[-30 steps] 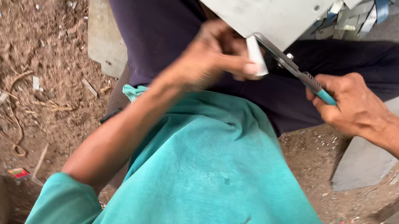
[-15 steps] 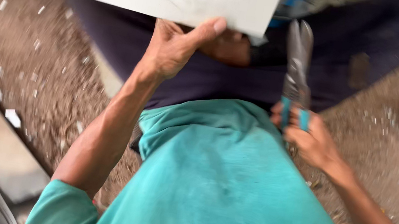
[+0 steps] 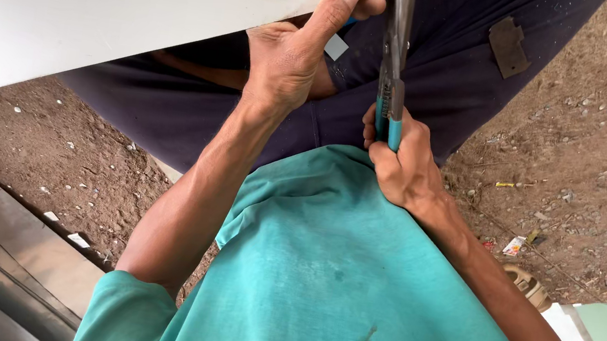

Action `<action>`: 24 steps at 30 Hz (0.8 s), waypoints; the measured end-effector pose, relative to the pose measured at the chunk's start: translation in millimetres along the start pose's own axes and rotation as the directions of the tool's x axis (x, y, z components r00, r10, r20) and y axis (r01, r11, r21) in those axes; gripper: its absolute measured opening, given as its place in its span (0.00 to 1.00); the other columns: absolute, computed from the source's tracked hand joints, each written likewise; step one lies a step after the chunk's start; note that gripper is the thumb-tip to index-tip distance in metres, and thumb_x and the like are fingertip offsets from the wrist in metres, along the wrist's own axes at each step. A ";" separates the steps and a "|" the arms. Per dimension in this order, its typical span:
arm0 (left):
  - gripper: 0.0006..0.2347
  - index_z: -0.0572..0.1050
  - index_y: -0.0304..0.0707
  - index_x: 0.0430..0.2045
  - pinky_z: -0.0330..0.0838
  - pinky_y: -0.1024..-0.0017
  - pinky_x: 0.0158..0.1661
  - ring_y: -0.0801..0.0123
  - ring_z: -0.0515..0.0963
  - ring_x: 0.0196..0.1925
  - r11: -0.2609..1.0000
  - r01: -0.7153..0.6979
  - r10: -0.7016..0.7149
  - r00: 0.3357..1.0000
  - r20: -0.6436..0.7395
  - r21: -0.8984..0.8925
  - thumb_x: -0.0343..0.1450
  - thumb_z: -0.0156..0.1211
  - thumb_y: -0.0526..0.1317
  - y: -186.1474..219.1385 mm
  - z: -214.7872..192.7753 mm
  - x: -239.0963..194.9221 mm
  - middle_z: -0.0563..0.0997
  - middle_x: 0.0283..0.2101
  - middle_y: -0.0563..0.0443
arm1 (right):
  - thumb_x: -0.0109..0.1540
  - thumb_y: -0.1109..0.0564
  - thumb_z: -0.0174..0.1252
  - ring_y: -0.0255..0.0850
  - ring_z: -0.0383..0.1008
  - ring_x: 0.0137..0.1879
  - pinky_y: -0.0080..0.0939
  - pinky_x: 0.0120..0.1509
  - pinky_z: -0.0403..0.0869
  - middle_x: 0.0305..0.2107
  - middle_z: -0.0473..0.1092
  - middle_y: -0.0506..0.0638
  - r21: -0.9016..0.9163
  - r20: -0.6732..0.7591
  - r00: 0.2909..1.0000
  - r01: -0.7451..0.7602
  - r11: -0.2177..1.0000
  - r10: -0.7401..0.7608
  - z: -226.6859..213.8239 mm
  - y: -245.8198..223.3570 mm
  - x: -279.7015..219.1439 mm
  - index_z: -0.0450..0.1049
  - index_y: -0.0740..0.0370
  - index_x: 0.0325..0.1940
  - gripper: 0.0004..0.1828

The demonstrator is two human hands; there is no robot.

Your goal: The person uses tin snips to cut a large white metal sheet into smaller pieces while sitting on the ground. They repeatedly reposition the sheet and trim edges, accumulating cut-off strips on the floor.

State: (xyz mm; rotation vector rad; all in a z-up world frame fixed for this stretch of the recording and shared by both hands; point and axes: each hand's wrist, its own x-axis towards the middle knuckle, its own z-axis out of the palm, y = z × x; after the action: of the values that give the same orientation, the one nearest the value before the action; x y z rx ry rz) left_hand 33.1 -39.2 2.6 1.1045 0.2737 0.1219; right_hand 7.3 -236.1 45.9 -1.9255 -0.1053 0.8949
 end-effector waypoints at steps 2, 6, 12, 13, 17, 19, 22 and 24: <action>0.09 0.82 0.31 0.48 0.83 0.66 0.56 0.66 0.87 0.45 1.000 -0.001 0.001 1.000 -0.010 -0.018 0.78 0.63 0.37 -0.2 0.8 0.7 0.87 0.44 0.44 | 0.51 0.61 0.46 0.40 0.69 0.32 0.42 0.37 0.72 0.25 0.68 0.52 -0.034 -0.028 0.999 -0.032 0.999 0.031 0.2 1.5 -0.1 0.68 0.68 0.40 0.14; 0.09 0.81 0.29 0.50 0.82 0.63 0.59 0.62 0.87 0.49 0.997 0.015 -0.017 1.000 -0.018 -0.075 0.79 0.63 0.35 -8.1 -4.6 -2.3 0.86 0.46 0.41 | 0.50 0.61 0.46 0.40 0.68 0.27 0.42 0.33 0.70 0.20 0.68 0.52 -0.015 -0.022 0.998 -0.063 0.998 0.063 0.4 10.5 7.0 0.69 0.68 0.30 0.09; 0.20 0.70 0.33 0.54 0.81 0.56 0.40 0.53 0.85 0.40 0.991 -0.087 0.036 0.900 -0.434 -0.099 0.75 0.54 0.50 15.1 -77.3 -47.4 0.82 0.43 0.41 | 0.50 0.60 0.45 0.35 0.70 0.29 0.36 0.33 0.71 0.22 0.70 0.48 0.125 0.052 0.999 -0.016 0.992 0.009 -8.5 15.3 2.5 0.71 0.66 0.33 0.12; 0.24 0.73 0.31 0.51 0.82 0.58 0.29 0.54 0.86 0.32 0.991 -0.111 0.132 0.819 -0.558 0.071 0.74 0.52 0.56 35.4 -96.6 -61.8 0.84 0.36 0.42 | 0.51 0.60 0.46 0.35 0.69 0.28 0.37 0.33 0.70 0.21 0.70 0.48 0.116 0.070 0.997 -0.049 0.992 0.041 -13.7 16.8 -2.8 0.71 0.66 0.33 0.11; 0.12 0.74 0.29 0.37 0.72 0.73 0.31 0.65 0.77 0.30 0.955 -0.145 -0.052 0.775 -0.629 -0.259 0.82 0.60 0.43 91.2 -122.9 -77.3 0.77 0.33 0.45 | 0.54 0.61 0.50 0.38 0.69 0.25 0.39 0.31 0.69 0.18 0.70 0.50 0.005 0.067 0.983 -0.169 0.986 0.168 -46.8 31.4 -22.5 0.73 0.68 0.31 0.08; 0.10 0.75 0.31 0.39 0.78 0.70 0.36 0.63 0.82 0.34 0.949 -0.113 -0.094 0.789 -0.607 -0.293 0.77 0.64 0.41 98.6 -116.2 -73.0 0.80 0.36 0.45 | 0.55 0.62 0.50 0.38 0.71 0.26 0.38 0.32 0.72 0.18 0.71 0.51 -0.075 0.050 0.981 -0.186 0.980 0.190 -55.1 35.6 -25.9 0.74 0.68 0.34 0.09; 0.13 0.77 0.37 0.37 0.87 0.65 0.43 0.64 0.90 0.36 0.949 0.079 -0.228 0.841 -0.490 -0.306 0.68 0.69 0.45 58.5 -80.5 -43.6 0.85 0.35 0.50 | 0.54 0.63 0.46 0.37 0.74 0.31 0.37 0.37 0.75 0.24 0.73 0.51 -0.199 0.097 0.978 -0.162 0.967 0.184 -66.7 26.9 -24.4 0.74 0.67 0.40 0.15; 0.12 0.78 0.34 0.42 0.83 0.67 0.41 0.59 0.89 0.40 0.942 0.010 -0.125 0.938 -0.324 -0.336 0.74 0.68 0.44 36.3 -60.0 -19.9 0.86 0.38 0.47 | 0.52 0.62 0.45 0.38 0.76 0.36 0.38 0.42 0.76 0.30 0.75 0.53 -0.282 0.196 0.964 -0.119 0.952 0.178 -76.5 9.6 -9.3 0.73 0.68 0.46 0.20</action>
State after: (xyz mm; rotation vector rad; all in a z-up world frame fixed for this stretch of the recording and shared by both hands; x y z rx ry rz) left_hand -1.3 24.3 13.0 0.7327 0.5819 0.2887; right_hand 45.6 -301.6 62.8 -2.0990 -0.2239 1.2483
